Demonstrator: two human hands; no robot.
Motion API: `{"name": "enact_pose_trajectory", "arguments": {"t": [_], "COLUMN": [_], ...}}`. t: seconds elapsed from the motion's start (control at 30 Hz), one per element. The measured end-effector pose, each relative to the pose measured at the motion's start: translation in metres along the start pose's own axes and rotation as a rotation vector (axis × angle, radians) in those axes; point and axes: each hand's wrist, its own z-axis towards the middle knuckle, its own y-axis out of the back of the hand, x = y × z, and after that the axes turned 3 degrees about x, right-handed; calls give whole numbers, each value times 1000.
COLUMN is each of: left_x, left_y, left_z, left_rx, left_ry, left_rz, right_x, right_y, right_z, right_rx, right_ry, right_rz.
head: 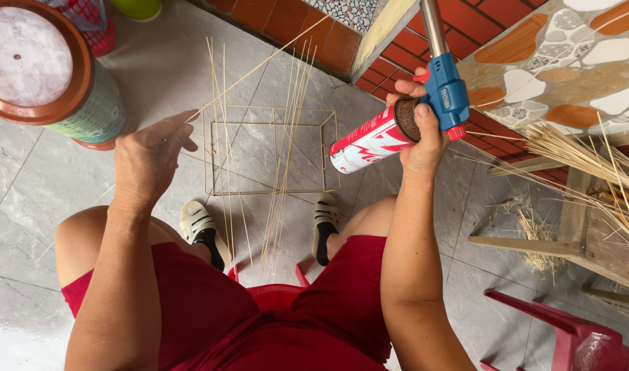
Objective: The person sits on a red stool and uses a handheld blowtorch to heat thin wooden sticks arranged in a wireframe structure on the floor. They hold the sticks with one hand and apply the flame with the other, moving the torch along the length of the sticks.
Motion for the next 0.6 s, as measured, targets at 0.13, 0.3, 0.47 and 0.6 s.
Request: {"name": "enact_pose_trajectory", "arguments": {"t": [0.13, 0.3, 0.47, 0.6], "left_x": [2, 2, -1, 8], "left_y": [-2, -2, 1, 1], "left_z": [1, 1, 0, 0], "left_rx": [-12, -25, -55, -72], "left_ry": [-27, -29, -58, -90], "left_rz": [24, 18, -1, -52], "right_x": [0, -3, -10, -19], "right_y": [-3, -16, -33, -45], "right_z": [-2, -14, -26, -38], "right_rx": [52, 138, 306, 341], "right_ry": [-16, -71, -152, -214], "right_rz": [-1, -22, -43, -75]}}
